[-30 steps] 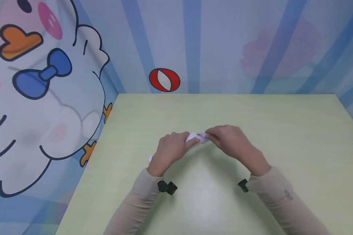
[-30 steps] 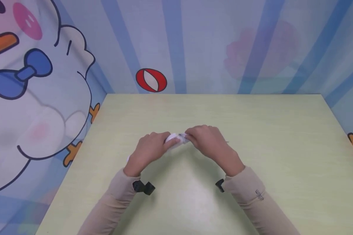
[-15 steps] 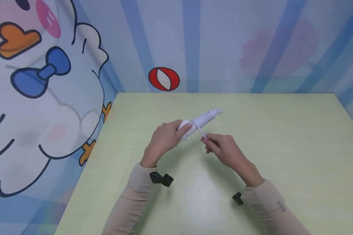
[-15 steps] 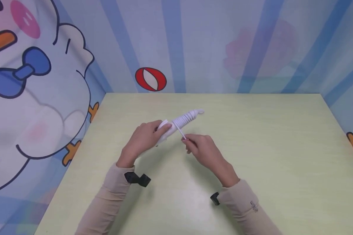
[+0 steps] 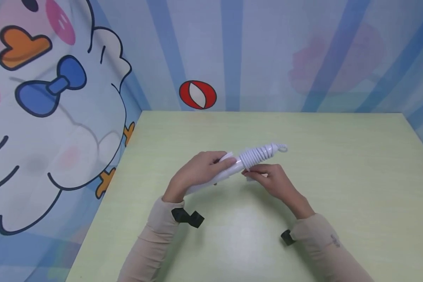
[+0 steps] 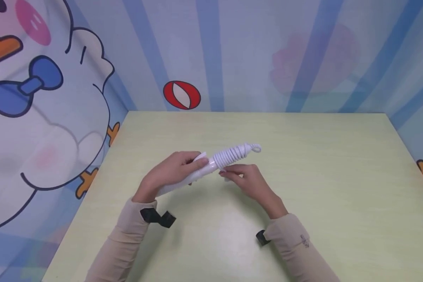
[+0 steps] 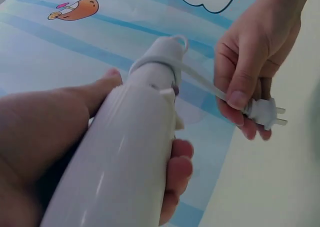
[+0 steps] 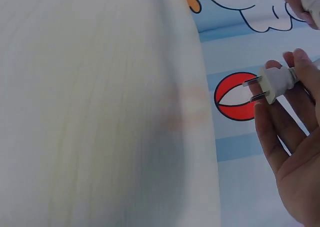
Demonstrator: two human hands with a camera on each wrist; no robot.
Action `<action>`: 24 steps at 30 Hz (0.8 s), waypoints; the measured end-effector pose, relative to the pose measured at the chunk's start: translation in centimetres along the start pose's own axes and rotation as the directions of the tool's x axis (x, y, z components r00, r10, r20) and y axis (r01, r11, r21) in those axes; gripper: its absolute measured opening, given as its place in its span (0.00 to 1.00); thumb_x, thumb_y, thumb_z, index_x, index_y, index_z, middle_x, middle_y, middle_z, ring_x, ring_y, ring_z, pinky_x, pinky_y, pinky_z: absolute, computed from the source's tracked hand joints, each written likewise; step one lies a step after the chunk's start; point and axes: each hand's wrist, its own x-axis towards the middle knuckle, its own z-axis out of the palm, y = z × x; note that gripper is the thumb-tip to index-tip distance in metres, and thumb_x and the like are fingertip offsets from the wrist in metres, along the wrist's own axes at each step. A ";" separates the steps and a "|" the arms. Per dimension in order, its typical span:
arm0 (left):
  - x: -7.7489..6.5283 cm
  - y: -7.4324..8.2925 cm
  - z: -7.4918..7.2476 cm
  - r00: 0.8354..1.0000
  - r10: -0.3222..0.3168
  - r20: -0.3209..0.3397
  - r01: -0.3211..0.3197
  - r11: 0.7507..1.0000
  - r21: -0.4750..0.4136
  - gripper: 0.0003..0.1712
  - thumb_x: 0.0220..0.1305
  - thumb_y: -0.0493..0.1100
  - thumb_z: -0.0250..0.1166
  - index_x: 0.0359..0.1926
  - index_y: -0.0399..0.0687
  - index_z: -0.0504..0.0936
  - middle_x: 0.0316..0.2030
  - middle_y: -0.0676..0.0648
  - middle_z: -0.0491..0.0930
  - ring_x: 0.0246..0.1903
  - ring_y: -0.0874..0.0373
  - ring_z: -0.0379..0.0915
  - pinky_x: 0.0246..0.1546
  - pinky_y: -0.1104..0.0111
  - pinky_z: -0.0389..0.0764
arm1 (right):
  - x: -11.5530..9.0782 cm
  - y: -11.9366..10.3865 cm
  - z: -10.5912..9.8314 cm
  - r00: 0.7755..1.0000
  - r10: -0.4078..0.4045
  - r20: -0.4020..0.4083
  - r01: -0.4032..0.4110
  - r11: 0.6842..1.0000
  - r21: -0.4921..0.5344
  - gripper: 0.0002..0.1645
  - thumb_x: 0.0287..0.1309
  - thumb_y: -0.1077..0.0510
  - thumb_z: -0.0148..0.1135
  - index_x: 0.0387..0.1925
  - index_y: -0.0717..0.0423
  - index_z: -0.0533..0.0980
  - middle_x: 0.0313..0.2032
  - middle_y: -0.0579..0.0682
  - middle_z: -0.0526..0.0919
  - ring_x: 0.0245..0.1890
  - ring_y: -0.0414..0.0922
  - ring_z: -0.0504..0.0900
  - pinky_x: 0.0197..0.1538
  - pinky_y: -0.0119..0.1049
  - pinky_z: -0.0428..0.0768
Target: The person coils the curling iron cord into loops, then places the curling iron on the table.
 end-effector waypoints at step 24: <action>-0.2 0.3 2.3 0.947 0.139 0.288 -0.206 0.954 0.219 0.14 0.67 0.59 0.57 0.35 0.56 0.74 0.25 0.55 0.70 0.25 0.64 0.66 0.29 0.73 0.67 | 2.9 -2.3 -6.2 0.880 -0.036 0.473 0.219 0.916 -0.337 0.08 0.51 0.57 0.71 0.35 0.42 0.84 0.38 0.38 0.82 0.39 0.40 0.73 0.43 0.40 0.72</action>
